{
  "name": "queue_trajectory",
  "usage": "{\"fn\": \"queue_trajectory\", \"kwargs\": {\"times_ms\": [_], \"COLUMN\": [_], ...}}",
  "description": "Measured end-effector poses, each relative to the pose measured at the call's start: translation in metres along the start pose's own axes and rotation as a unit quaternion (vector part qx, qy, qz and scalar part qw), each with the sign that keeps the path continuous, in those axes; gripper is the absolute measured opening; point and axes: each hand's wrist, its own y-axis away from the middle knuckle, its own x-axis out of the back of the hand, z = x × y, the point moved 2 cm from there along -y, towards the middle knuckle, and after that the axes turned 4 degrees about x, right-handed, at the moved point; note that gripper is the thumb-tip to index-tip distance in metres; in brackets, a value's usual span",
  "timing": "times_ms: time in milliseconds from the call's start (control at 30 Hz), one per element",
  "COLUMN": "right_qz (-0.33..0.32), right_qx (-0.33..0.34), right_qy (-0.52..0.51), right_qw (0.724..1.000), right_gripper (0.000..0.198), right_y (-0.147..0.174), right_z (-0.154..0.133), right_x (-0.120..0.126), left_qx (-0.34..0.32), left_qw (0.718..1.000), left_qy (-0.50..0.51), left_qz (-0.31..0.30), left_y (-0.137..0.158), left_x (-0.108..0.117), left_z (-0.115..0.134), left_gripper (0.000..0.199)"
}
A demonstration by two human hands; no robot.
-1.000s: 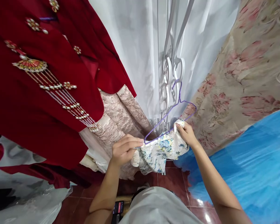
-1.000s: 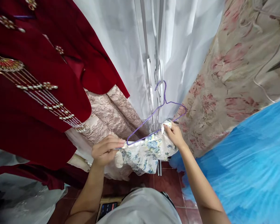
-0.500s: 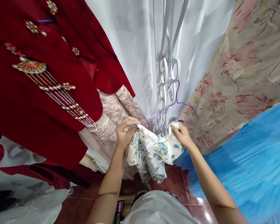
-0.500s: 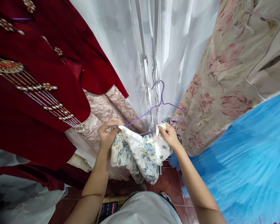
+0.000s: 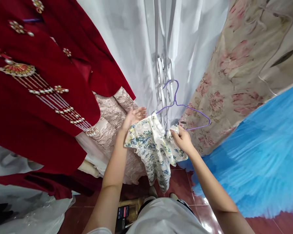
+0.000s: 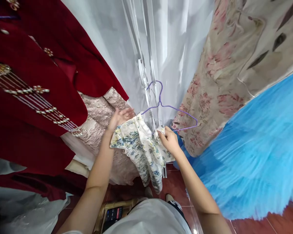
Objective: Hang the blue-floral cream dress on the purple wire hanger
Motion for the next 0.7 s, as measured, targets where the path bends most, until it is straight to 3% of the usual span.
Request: {"fn": "queue_trajectory", "kwargs": {"times_ms": [100,200,300,367,433,533,700], "right_qz": [-0.005,0.022,0.179,0.321,0.383,0.311,0.074], "right_qx": [-0.005,0.045,0.073,0.03,-0.018,-0.06,-0.166], "right_qy": [0.026,0.009,-0.002,-0.008,-0.021,-0.062,-0.211], "right_qw": [1.0,0.999,0.981,0.947,0.924,0.946,0.96], "right_gripper": [0.042,0.032,0.02,0.021,0.025,0.034,0.046], "right_y": [0.002,0.009,0.023,0.027,0.021,-0.012,-0.052], "right_z": [-0.006,-0.01,0.001,0.021,0.044,0.073,0.088], "right_x": [0.004,0.014,0.045,0.074,0.1,0.126,0.127], "left_qx": [-0.009,-0.049,-0.082,-0.098,-0.113,-0.113,-0.117], "left_qw": [0.978,0.926,0.89,0.874,0.869,0.876,0.871], "left_qy": [-0.208,-0.374,-0.442,-0.466,-0.469,-0.46,-0.464], "left_qz": [-0.03,0.016,0.071,0.1,0.109,0.092,0.114], "left_y": [0.029,0.051,0.062,0.067,0.07,0.07,0.06], "left_x": [0.011,-0.001,-0.018,-0.024,-0.025,-0.024,-0.013], "left_z": [0.026,0.043,0.048,0.048,0.047,0.045,0.039], "left_gripper": [0.048,0.038,0.038,0.038,0.037,0.036,0.035]}}
